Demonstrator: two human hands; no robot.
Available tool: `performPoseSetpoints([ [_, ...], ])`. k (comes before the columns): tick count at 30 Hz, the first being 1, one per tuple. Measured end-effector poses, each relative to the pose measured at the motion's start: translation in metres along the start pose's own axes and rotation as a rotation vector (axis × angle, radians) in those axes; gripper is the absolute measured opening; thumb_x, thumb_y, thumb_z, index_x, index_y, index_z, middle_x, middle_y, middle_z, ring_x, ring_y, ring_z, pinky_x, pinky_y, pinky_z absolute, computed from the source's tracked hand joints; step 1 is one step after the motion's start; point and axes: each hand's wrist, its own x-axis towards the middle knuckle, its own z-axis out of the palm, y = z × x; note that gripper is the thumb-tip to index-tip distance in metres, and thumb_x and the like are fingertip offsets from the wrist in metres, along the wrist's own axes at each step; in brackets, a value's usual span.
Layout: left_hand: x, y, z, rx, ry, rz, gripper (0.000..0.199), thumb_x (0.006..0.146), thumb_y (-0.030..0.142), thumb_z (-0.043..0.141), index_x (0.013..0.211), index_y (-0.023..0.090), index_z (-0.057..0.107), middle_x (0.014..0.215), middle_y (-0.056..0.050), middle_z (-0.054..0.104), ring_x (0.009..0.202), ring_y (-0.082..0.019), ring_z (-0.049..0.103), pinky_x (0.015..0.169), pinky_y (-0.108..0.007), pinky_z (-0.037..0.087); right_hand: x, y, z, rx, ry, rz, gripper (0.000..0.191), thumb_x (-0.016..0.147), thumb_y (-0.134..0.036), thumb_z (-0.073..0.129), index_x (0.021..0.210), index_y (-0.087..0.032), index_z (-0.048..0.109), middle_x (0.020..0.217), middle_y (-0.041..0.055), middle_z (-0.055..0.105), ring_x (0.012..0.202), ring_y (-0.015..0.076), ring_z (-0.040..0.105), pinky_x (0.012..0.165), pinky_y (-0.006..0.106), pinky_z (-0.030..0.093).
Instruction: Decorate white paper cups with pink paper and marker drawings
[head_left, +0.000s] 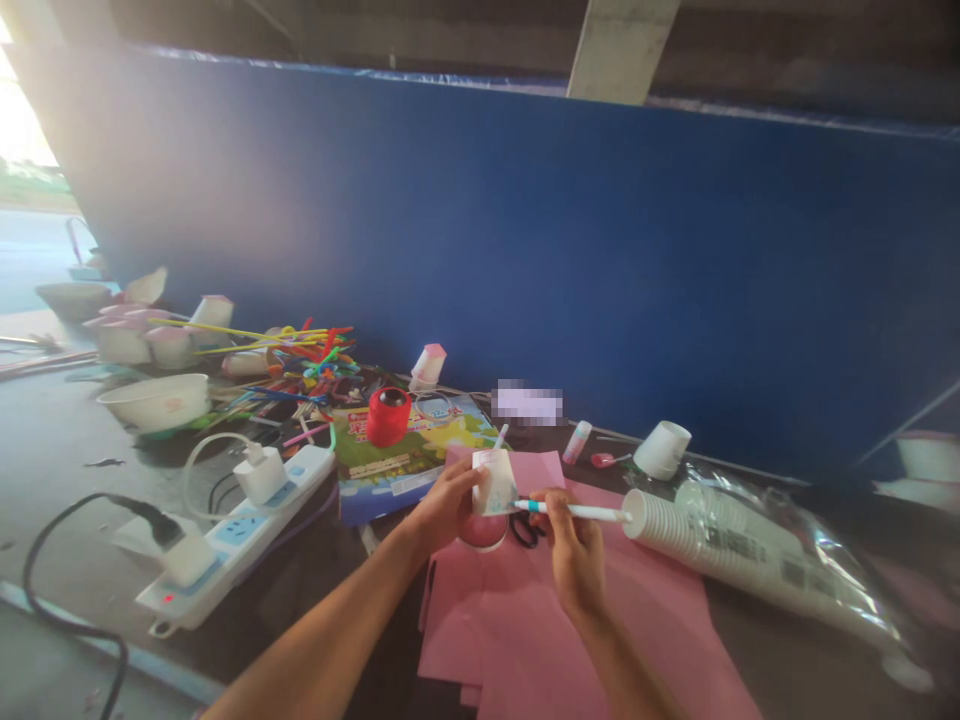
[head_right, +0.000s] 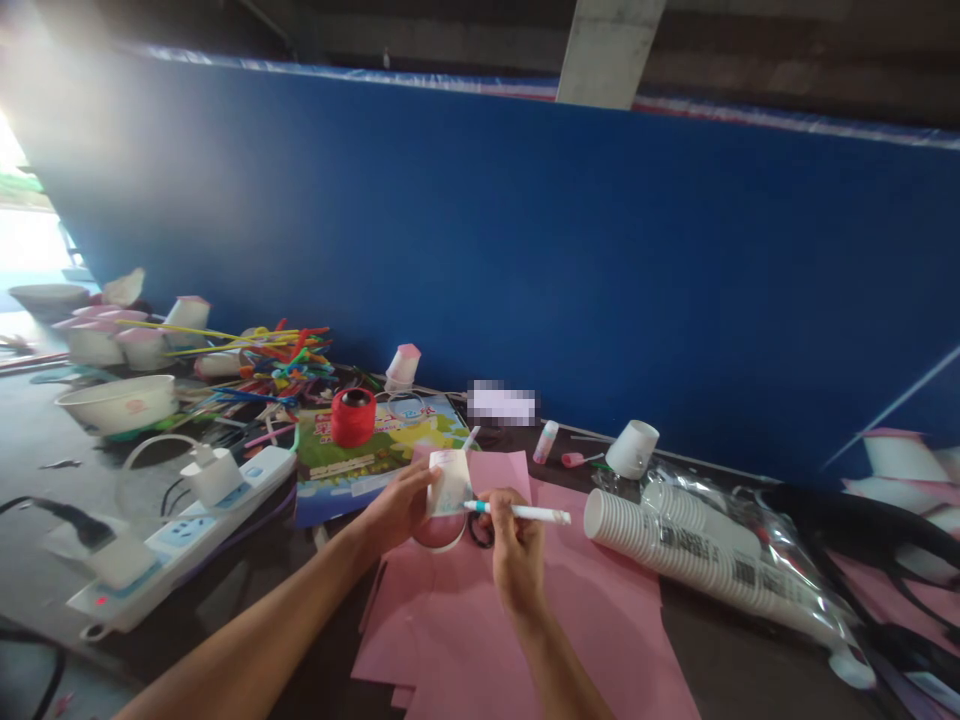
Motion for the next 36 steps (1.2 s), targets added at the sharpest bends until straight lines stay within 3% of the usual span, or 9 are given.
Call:
performPoseSetpoints([
  [5, -0.0006, 0.0020, 0.0017, 0.000, -0.002, -0.004, 0.037, 0.078, 0.031, 0.066, 0.109, 0.012, 0.064, 0.087, -0.009, 0.069, 0.078, -0.019, 0.064, 0.069, -0.026, 0.046, 0.0016, 0.0112, -0.0033, 0.057, 0.032, 0.030, 0.032, 0.084, -0.048, 0.059, 0.077, -0.018, 0.065, 0.058, -0.0016, 0.053, 0.056, 0.0116, 0.048, 0.053, 0.023, 0.039],
  [12, -0.0008, 0.0018, 0.0008, 0.024, -0.003, 0.006, 0.038, 0.078, 0.031, 0.066, 0.110, 0.011, 0.064, 0.090, -0.010, 0.069, 0.075, -0.018, 0.063, 0.069, -0.026, 0.046, 0.0011, 0.0073, -0.0039, -0.031, 0.003, 0.004, 0.034, 0.084, -0.049, 0.057, 0.076, -0.017, 0.065, 0.057, -0.0019, 0.052, 0.055, 0.0111, 0.046, 0.052, 0.023, 0.037],
  [18, -0.0001, 0.0016, 0.0009, 0.000, -0.008, 0.000, 0.040, 0.077, 0.031, 0.066, 0.112, 0.012, 0.063, 0.093, -0.011, 0.069, 0.081, -0.021, 0.065, 0.072, -0.029, 0.047, 0.0029, 0.0066, -0.0034, 0.062, 0.080, 0.069, 0.034, 0.080, -0.050, 0.061, 0.078, -0.017, 0.067, 0.063, -0.0002, 0.058, 0.060, 0.0128, 0.053, 0.057, 0.024, 0.043],
  [30, 0.0002, 0.0016, 0.0003, 0.027, -0.005, 0.009, 0.038, 0.078, 0.030, 0.065, 0.111, 0.012, 0.064, 0.093, -0.010, 0.070, 0.078, -0.019, 0.064, 0.070, -0.027, 0.046, 0.0022, 0.0022, 0.0000, 0.042, 0.056, 0.060, 0.034, 0.078, -0.050, 0.063, 0.074, -0.016, 0.065, 0.055, -0.0024, 0.053, 0.052, 0.0119, 0.050, 0.049, 0.023, 0.039],
  [36, 0.0003, 0.0005, -0.0009, 0.007, 0.000, -0.002, 0.039, 0.078, 0.030, 0.066, 0.112, 0.012, 0.063, 0.097, -0.011, 0.069, 0.085, -0.020, 0.065, 0.072, -0.027, 0.045, 0.0061, 0.0103, -0.0049, 0.088, 0.178, 0.050, 0.036, 0.079, -0.051, 0.061, 0.079, -0.016, 0.066, 0.061, -0.0006, 0.056, 0.058, 0.0129, 0.050, 0.059, 0.026, 0.042],
])
